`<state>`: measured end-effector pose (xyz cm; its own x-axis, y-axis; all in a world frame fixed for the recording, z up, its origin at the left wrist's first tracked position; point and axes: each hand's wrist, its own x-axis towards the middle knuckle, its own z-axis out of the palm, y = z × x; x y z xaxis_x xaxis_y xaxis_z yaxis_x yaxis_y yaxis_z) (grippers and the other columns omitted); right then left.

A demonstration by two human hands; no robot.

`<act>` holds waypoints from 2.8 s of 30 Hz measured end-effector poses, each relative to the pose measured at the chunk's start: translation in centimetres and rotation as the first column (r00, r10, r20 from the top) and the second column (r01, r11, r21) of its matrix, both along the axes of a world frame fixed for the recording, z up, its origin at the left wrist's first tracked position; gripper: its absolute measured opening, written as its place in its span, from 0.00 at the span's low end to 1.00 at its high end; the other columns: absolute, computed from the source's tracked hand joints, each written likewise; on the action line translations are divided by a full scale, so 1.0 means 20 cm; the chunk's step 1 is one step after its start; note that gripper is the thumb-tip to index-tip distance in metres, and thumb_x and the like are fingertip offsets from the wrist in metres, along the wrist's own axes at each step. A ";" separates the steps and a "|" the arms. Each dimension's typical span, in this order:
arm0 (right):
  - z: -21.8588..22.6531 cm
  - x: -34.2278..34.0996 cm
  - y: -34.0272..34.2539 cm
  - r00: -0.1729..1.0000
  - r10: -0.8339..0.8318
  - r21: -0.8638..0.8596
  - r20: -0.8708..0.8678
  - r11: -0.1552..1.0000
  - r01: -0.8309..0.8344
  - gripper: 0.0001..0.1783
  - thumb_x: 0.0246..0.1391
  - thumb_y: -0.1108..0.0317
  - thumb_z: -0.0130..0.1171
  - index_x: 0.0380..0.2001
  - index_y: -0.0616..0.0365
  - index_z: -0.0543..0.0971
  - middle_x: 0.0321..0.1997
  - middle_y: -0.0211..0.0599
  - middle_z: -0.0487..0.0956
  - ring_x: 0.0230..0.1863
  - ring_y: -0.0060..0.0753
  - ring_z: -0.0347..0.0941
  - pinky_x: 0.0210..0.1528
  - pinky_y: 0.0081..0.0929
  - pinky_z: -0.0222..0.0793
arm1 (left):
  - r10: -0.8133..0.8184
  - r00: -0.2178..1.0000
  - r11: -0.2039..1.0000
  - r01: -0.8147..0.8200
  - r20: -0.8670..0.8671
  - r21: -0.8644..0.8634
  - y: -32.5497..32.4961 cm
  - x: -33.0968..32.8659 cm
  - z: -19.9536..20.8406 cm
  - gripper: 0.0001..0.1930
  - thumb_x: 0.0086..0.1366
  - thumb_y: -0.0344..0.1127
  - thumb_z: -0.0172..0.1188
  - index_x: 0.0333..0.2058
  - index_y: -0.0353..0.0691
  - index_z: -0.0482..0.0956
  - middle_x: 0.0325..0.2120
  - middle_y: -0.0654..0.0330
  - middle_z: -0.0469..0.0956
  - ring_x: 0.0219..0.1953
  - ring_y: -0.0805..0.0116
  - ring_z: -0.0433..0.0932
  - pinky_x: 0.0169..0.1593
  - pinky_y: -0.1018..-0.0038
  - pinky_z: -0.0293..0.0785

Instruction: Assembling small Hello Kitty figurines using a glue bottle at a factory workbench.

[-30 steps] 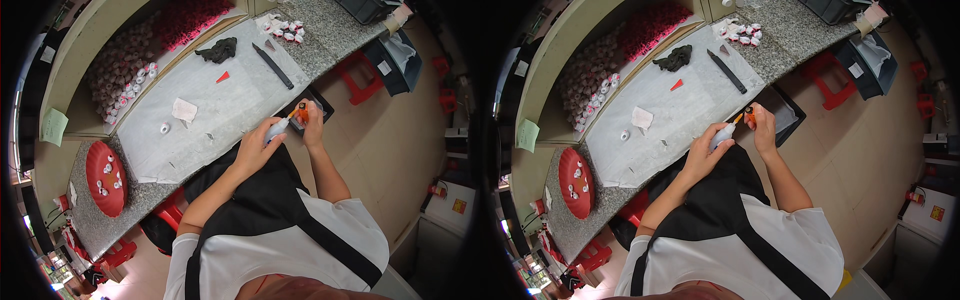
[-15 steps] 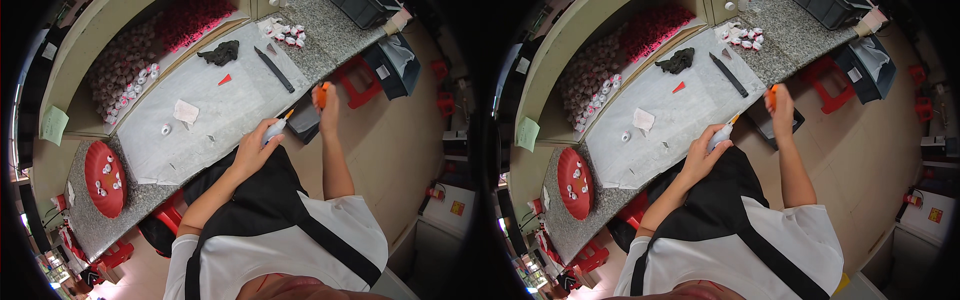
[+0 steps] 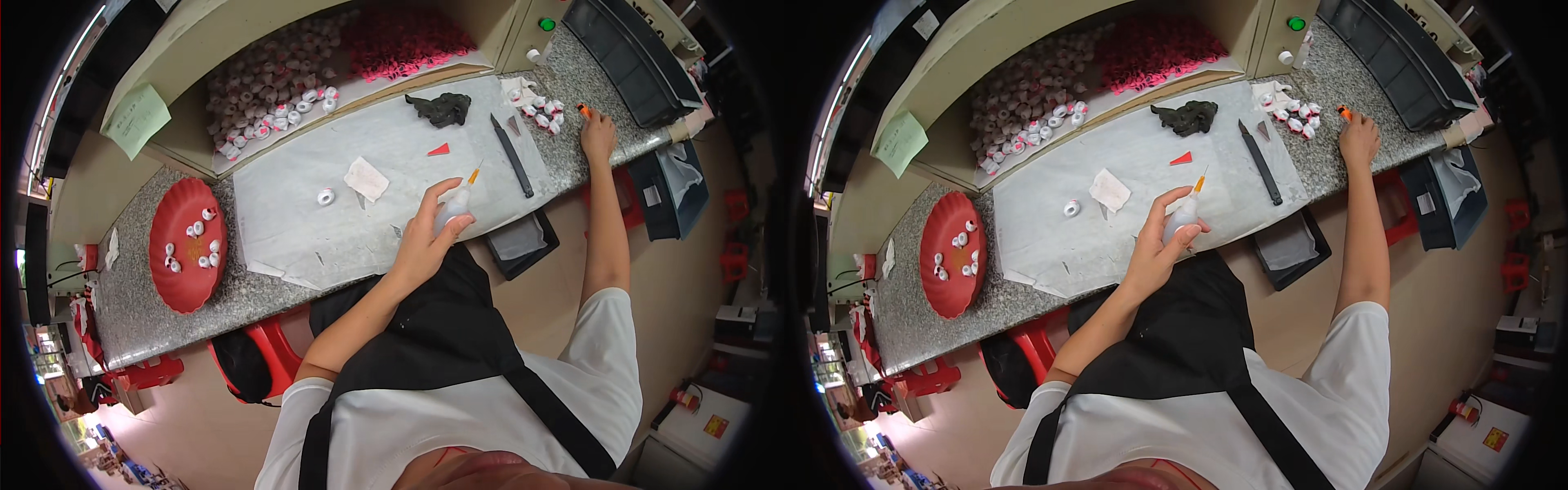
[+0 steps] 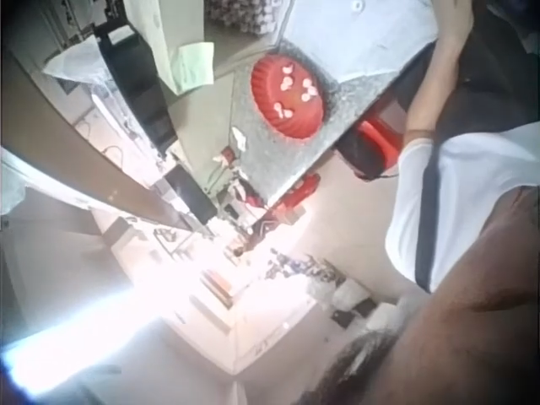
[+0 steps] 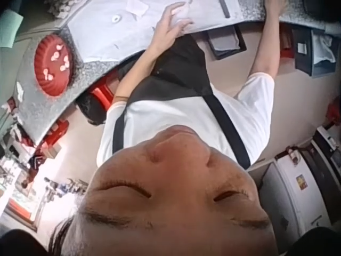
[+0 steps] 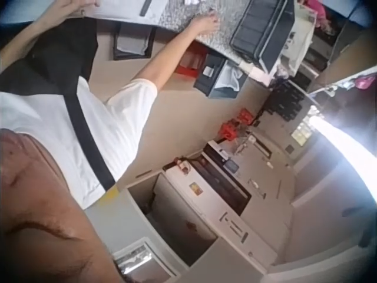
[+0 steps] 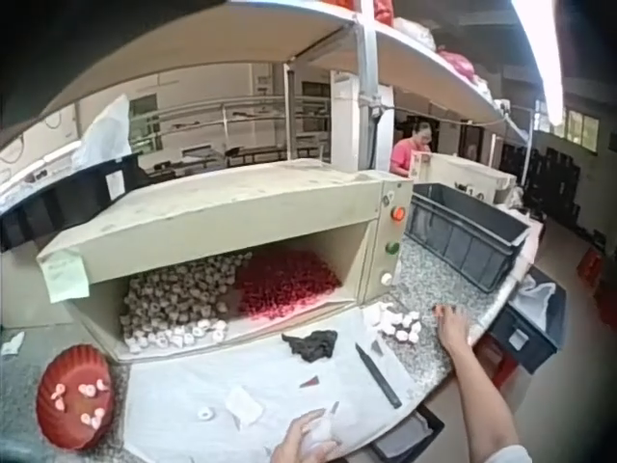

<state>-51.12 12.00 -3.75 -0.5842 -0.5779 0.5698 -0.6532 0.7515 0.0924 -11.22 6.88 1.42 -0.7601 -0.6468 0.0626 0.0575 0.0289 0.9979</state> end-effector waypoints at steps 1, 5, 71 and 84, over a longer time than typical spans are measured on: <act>0.04 0.10 0.00 0.999 0.031 -0.065 -0.033 0.997 -0.033 0.18 0.42 0.67 0.48 0.41 0.51 0.66 0.37 0.42 0.67 0.42 0.41 0.61 0.40 0.36 0.60 | -0.004 1.000 1.000 0.005 -0.013 0.024 -0.01 0.01 0.00 0.21 0.55 0.34 0.48 0.47 0.39 0.54 0.27 0.58 0.71 0.29 0.77 0.67 0.31 0.83 0.63; 0.18 0.58 0.01 0.679 0.643 -0.579 0.355 0.721 -0.381 0.12 0.44 0.71 0.47 0.35 0.59 0.70 0.33 0.36 0.70 0.36 0.28 0.65 0.38 0.24 0.60 | 0.017 0.998 0.998 -0.013 -0.058 0.067 -0.04 0.01 0.01 0.29 0.55 0.35 0.48 0.53 0.41 0.44 0.27 0.58 0.71 0.29 0.76 0.67 0.31 0.83 0.63; 0.24 1.41 0.01 -0.204 0.834 -0.830 0.513 0.542 0.133 0.23 0.47 0.70 0.41 0.50 0.57 0.57 0.28 0.32 0.66 0.19 0.17 0.61 0.16 0.11 0.57 | -0.030 0.997 0.860 0.065 -0.076 0.506 -0.70 -0.39 0.18 0.06 0.51 0.36 0.54 0.26 0.41 0.71 0.20 0.68 0.69 0.23 0.80 0.66 0.30 0.85 0.63; 0.23 1.02 -0.02 0.100 0.831 -0.837 0.547 0.543 0.069 0.23 0.48 0.68 0.43 0.50 0.58 0.59 0.41 0.32 0.67 0.35 0.18 0.63 0.42 0.15 0.55 | 0.198 0.970 0.942 -0.149 0.141 -0.300 -0.72 0.30 0.22 0.10 0.52 0.36 0.53 0.32 0.37 0.70 0.23 0.66 0.68 0.27 0.80 0.64 0.32 0.84 0.61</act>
